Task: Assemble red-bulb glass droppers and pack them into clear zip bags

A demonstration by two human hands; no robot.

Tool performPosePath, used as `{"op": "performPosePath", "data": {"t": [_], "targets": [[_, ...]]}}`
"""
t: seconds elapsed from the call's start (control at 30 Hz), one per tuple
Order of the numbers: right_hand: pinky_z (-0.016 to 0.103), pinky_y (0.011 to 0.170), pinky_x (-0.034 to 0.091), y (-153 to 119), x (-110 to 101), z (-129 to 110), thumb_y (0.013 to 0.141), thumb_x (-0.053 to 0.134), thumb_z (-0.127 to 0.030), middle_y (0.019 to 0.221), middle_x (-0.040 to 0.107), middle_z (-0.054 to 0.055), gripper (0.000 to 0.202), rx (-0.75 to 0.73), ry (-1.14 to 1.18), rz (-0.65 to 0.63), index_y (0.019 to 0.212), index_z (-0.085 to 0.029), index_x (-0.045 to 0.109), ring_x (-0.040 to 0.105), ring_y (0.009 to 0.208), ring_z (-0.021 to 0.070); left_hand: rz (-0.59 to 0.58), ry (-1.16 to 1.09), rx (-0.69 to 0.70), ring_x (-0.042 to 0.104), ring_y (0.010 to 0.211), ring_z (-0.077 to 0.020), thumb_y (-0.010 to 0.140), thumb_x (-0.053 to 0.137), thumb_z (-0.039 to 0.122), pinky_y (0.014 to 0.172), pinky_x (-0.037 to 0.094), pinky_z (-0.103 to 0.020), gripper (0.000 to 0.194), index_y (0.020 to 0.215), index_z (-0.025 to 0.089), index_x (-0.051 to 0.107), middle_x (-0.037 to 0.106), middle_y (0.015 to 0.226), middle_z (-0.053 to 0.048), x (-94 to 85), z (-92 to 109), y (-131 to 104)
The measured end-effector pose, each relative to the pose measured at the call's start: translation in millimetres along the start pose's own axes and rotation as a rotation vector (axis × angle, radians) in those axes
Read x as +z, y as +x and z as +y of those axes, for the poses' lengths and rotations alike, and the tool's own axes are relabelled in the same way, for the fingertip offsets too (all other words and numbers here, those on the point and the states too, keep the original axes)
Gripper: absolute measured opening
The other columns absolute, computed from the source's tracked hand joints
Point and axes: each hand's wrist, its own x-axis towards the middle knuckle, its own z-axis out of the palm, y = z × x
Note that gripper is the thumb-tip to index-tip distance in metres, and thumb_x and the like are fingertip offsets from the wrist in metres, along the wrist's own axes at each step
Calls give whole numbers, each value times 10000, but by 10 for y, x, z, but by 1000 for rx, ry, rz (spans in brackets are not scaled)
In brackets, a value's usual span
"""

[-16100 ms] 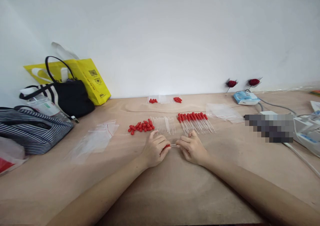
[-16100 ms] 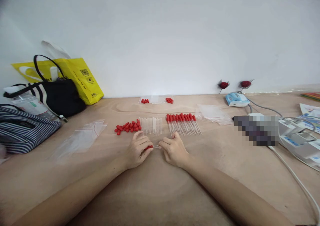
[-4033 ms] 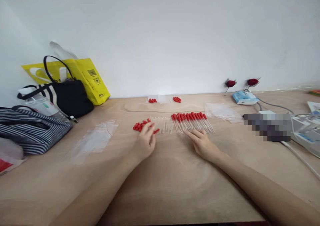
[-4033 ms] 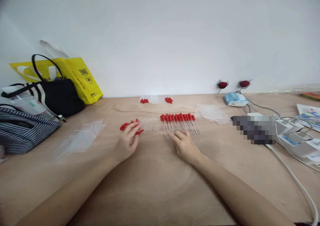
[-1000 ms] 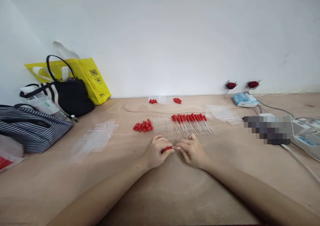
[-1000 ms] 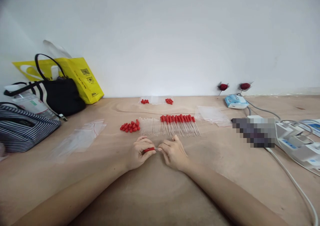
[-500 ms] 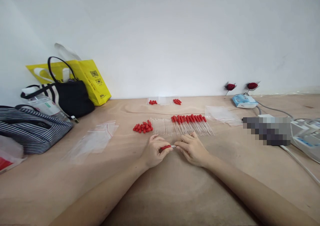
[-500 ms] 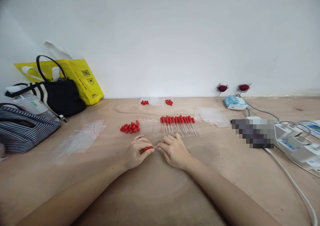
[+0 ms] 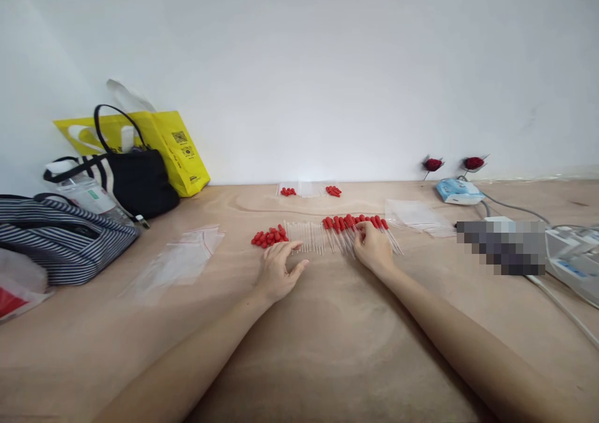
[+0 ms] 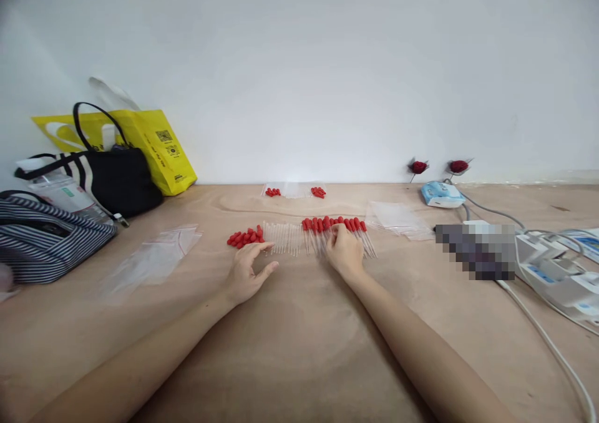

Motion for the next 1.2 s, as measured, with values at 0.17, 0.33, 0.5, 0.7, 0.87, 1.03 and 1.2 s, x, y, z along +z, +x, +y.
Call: {"op": "performPosePath", "data": {"t": [0.17,0.33,0.5,0.7,0.87,1.03,1.2], "targets": [[292,690,318,52,63,-122,782,407,-228,819,647,52,219,123,-92,-5,942,-188,550,579,793,189,109,122,-74,527,947,-225,725,578,263,860,352,-383,223,942,217,576,615,950,-43,-46,-60,57],[310,741,285,50,92,-122,760,434,-224,817,645,36,174,77,-138,-16,859,-193,574,571,796,183,183,228,-181,519,938,-229,728,589,272,844,344,-379,162,886,237,604,616,938,-31,-144,-196,109],[323,746,266,25,70,-107,742,446,-231,818,644,50,165,-2,-138,16,788,-187,598,558,796,189,145,312,-262,507,934,-246,694,615,320,810,351,-389,236,919,251,599,591,965,-42,-218,-332,124],[357,731,242,-49,71,-351,779,415,-297,831,648,76,243,-173,-173,-20,769,-191,633,547,825,216,111,337,-265,488,957,-259,655,626,325,830,346,-405,258,901,260,584,559,1003,-47,-219,-372,139],[378,740,249,-5,148,-567,757,432,-296,857,647,105,252,-125,-227,-138,806,-179,650,551,843,236,55,349,-320,481,988,-268,629,582,234,848,359,-406,308,937,235,570,546,1016,-60,-283,-400,158],[388,764,257,84,201,-701,737,435,-260,837,649,126,250,-36,-256,-218,778,-145,654,564,848,243,30,264,-390,494,1007,-251,657,514,193,883,376,-381,303,953,188,576,566,1004,-73,-394,-577,198],[400,762,263,141,220,-770,716,460,-269,812,653,151,249,5,-261,-265,781,-128,655,587,811,255,10,185,-475,577,888,-216,751,465,260,784,449,-325,231,905,156,602,632,944,-81,-410,-747,218]]}}
